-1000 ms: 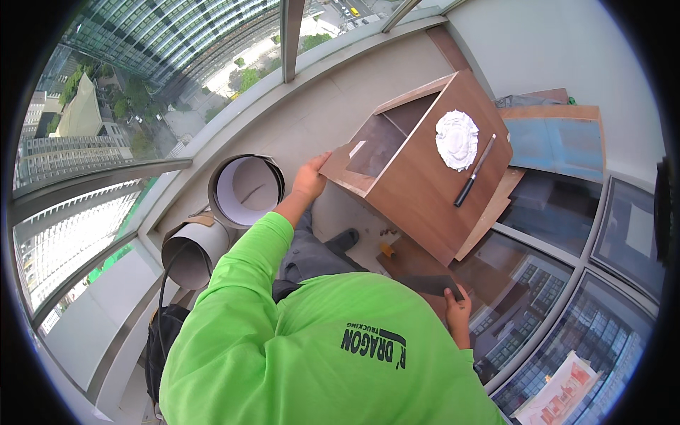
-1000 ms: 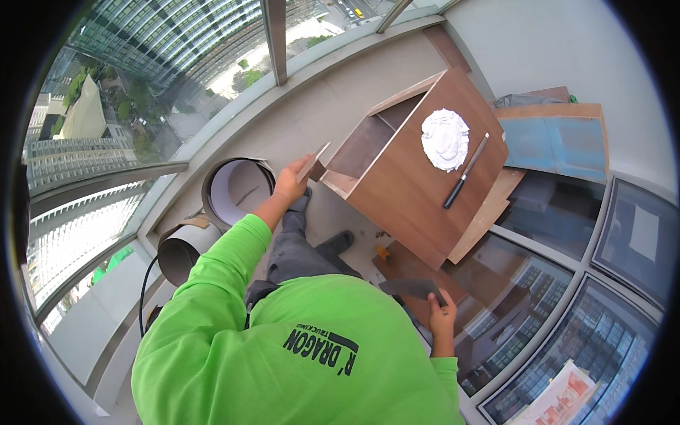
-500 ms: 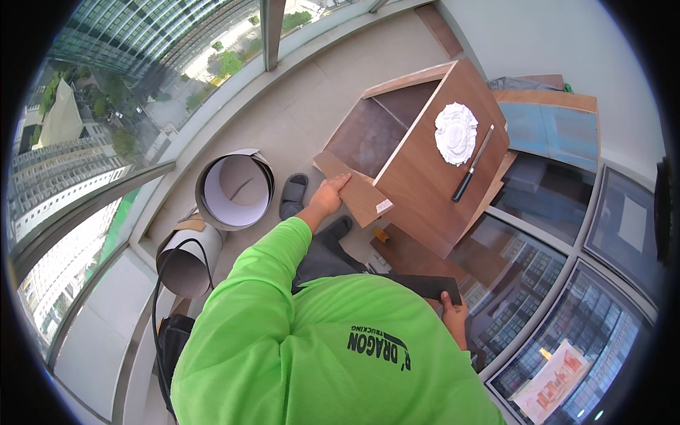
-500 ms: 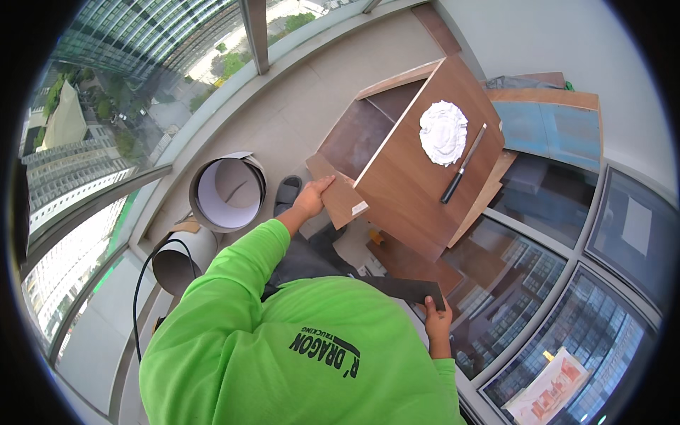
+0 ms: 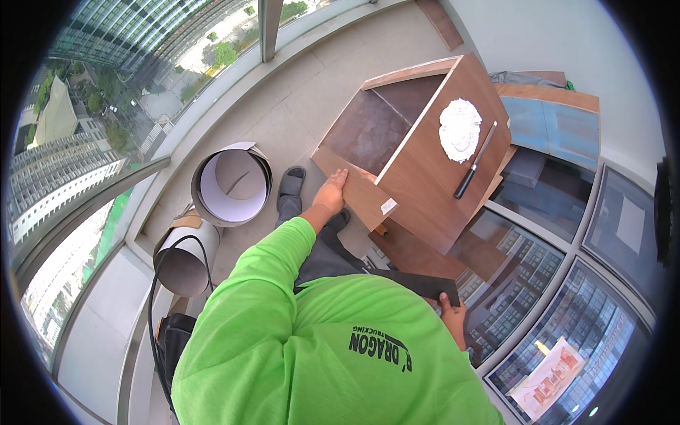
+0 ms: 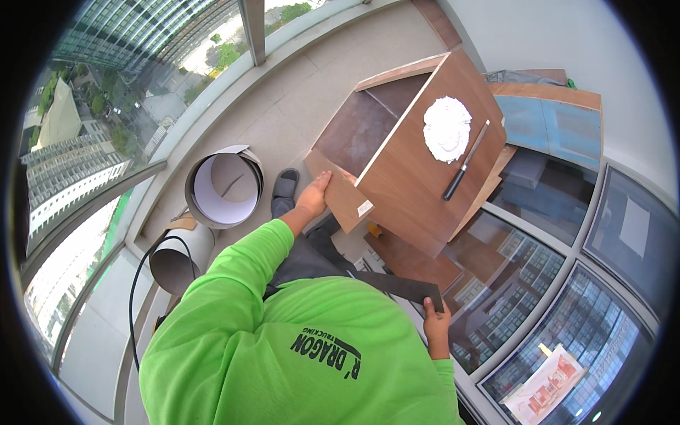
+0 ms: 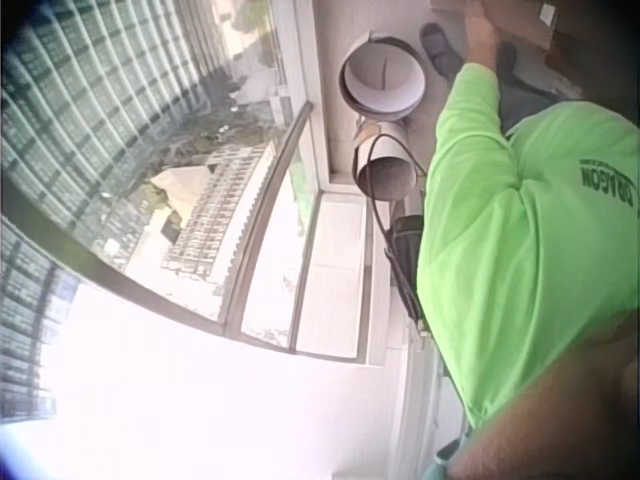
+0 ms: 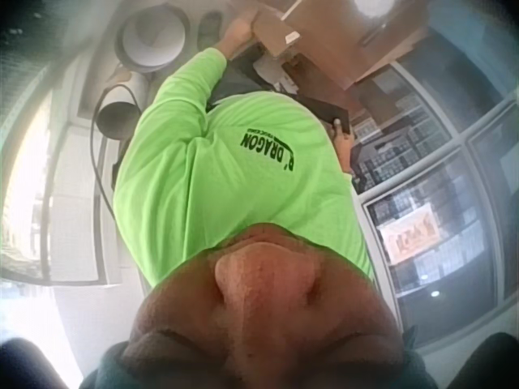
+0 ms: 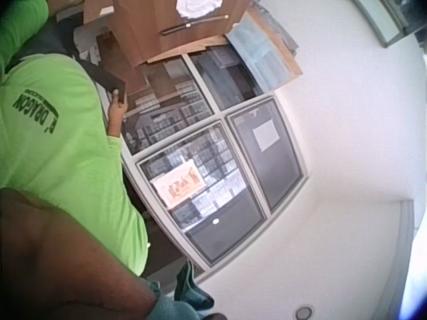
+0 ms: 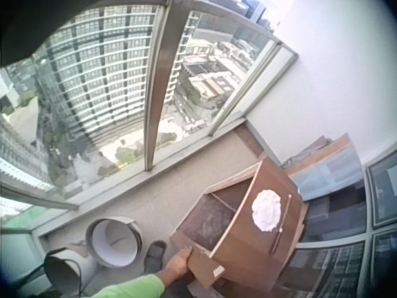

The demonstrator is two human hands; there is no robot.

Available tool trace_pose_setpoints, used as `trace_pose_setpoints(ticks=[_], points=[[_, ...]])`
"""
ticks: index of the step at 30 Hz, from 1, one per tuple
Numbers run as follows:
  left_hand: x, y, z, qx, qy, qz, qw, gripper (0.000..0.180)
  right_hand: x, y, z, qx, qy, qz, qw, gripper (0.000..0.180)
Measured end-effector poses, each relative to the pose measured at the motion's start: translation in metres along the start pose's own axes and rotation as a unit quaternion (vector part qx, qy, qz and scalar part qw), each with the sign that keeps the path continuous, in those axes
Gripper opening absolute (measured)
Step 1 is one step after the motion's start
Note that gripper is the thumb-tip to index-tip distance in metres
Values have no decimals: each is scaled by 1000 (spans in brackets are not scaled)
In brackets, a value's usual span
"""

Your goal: The person assembles a wooden cabinet by fitting a side panel into place and then using a utility knife to trim excess material along the edge. The person works on a balcony with a city view, handling wooden panels and a utility knife.

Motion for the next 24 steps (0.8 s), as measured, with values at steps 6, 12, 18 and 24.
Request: trace_pose_setpoints(ticks=[6,12,18,24], points=[[-22,-13,-11,56,-24,10,998,77,1,2,-1,-5,-14,0,1000,31],[-37,-21,-20,57,-54,22,997,79,5,-4,1,1,-6,1,1000,30],[-42,-36,-34,62,-76,26,995,84,6,-4,8,28,-2,4,1000,26],[-48,-40,-30,30,-100,-5,995,92,8,0,11,6,4,4,1000,25]])
Point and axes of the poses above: each hand's wrist, its own x-axis away from the middle knuckle, its own z-axis out of the back of the hand, y = z × x, the point moved 4 cm from there along -x, towards the middle knuckle, and after that the axes turned 5 degrees about y, right-handed, at the moved point
